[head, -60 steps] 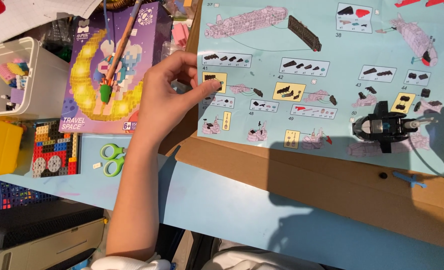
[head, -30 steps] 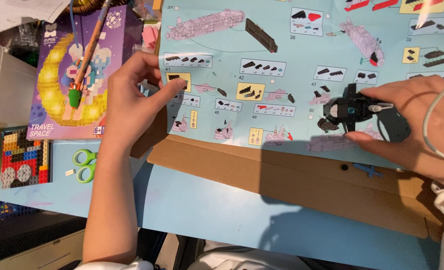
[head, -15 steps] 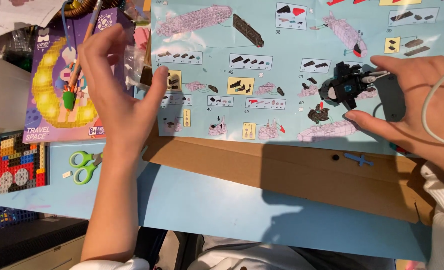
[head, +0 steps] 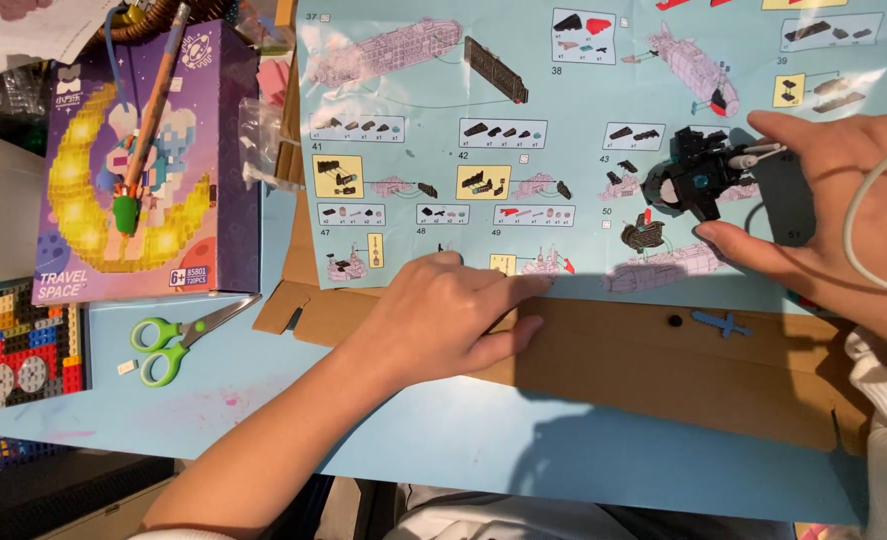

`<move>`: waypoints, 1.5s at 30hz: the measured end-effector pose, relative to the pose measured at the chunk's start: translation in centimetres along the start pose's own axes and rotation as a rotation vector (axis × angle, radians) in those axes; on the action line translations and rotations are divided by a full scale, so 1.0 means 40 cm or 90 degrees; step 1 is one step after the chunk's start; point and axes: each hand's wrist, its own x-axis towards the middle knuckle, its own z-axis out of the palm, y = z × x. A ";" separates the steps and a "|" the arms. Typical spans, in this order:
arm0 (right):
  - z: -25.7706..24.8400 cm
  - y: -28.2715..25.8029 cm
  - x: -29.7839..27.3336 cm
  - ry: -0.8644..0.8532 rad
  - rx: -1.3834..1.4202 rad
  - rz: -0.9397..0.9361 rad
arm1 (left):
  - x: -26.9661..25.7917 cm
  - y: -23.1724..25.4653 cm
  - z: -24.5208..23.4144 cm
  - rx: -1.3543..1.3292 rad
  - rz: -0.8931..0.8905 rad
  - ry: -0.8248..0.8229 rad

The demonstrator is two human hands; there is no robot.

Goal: Assembling a plastic model ship by following printed instructions and snapping pieces together

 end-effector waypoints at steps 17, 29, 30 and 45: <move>-0.057 -0.016 0.024 0.068 0.080 -0.060 | 0.022 0.082 0.063 0.025 -0.050 0.035; -0.039 -0.021 0.036 0.060 0.126 -0.066 | 0.014 0.078 0.071 0.026 -0.035 0.051; -0.037 -0.021 0.036 0.060 0.125 -0.065 | 0.018 0.079 0.065 0.025 -0.034 0.051; -0.102 0.039 0.002 0.214 0.315 -0.110 | 0.043 0.061 0.020 -0.016 -0.003 0.175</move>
